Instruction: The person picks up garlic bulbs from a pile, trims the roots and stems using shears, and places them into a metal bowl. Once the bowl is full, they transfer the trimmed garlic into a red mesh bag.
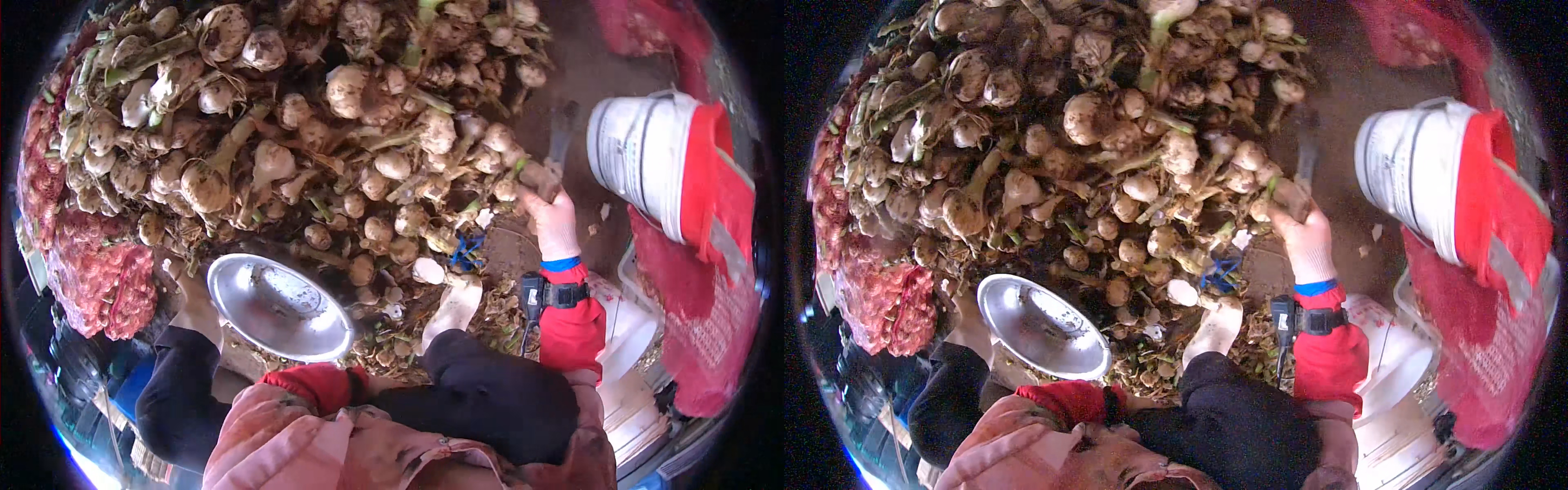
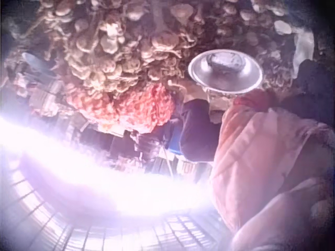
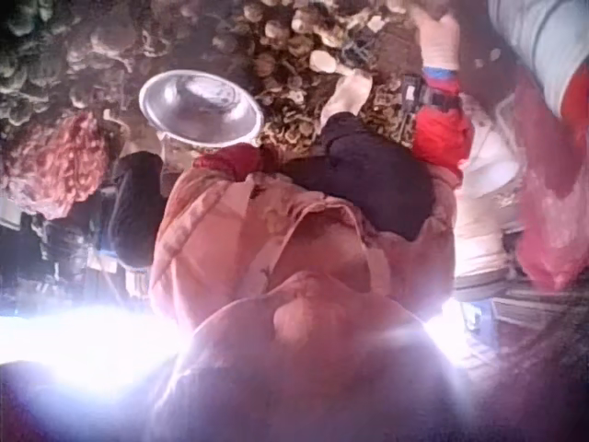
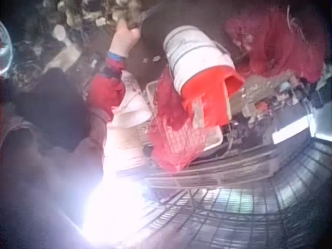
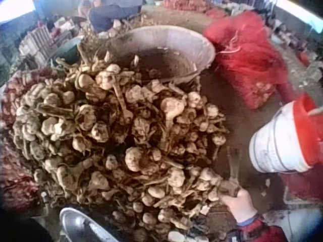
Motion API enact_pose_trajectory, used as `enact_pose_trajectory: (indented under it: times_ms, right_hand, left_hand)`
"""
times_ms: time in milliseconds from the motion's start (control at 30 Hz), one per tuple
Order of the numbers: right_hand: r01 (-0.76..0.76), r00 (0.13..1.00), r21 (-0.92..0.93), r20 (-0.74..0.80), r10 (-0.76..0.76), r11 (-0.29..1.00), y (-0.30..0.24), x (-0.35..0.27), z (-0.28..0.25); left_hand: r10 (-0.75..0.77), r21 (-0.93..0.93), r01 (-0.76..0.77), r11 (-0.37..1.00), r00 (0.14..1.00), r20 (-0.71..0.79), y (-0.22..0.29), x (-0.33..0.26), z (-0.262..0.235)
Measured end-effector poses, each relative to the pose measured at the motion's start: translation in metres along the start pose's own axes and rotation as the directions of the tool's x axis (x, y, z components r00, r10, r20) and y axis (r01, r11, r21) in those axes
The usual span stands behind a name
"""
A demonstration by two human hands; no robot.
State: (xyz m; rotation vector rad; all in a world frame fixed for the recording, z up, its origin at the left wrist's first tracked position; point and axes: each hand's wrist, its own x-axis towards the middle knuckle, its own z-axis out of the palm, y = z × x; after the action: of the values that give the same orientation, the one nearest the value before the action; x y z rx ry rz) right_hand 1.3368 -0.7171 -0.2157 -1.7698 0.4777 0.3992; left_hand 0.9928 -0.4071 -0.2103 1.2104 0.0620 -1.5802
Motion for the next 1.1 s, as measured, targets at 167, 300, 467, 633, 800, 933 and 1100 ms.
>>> enact_pose_trajectory:
  times_ms: [167, 300, 467, 633, 800, 933, 1100]
  right_hand:
    - [-0.099, 0.994, 0.22, -0.027, 0.107, 0.971, -0.007, 0.014, -0.002]
    - [-0.137, 0.991, 0.185, 0.028, 0.135, 0.973, -0.023, 0.001, -0.002]
    - [-0.051, 0.996, -0.143, 0.064, 0.061, 0.988, -0.051, 0.009, -0.041]
    - [0.093, 0.978, -0.212, 0.203, -0.05, 0.973, -0.076, 0.019, -0.058]
    - [0.381, 0.915, -0.306, 0.256, -0.311, 0.872, -0.08, 0.001, -0.089]
    - [0.389, 0.854, -0.269, 0.465, -0.234, 0.881, -0.067, 0.024, -0.153]
    - [0.318, 0.806, -0.234, 0.576, -0.132, 0.919, -0.106, 0.025, -0.119]
  left_hand:
    - [0.056, -0.061, -0.055, 0.997, 0.998, 0.011, 0.024, 0.019, 0.003]
    - [0.15, -0.06, -0.15, 0.987, 0.989, 0.006, 0.03, 0.038, 0.005]
    - [0.357, -0.011, -0.357, 0.934, 0.933, 0.041, 0.033, 0.117, -0.009]
    - [0.522, -0.056, -0.52, 0.852, 0.853, 0.021, -0.007, 0.202, -0.039]
    - [0.86, 0.862, -0.457, 0.22, 0.507, 0.049, 0.034, 0.12, -0.063]
    - [0.254, 0.683, 0.02, 0.731, 0.92, -0.298, 0.121, -0.021, -0.04]
    - [-0.002, 0.406, 0.376, 0.833, 0.736, -0.677, 0.019, -0.065, -0.048]
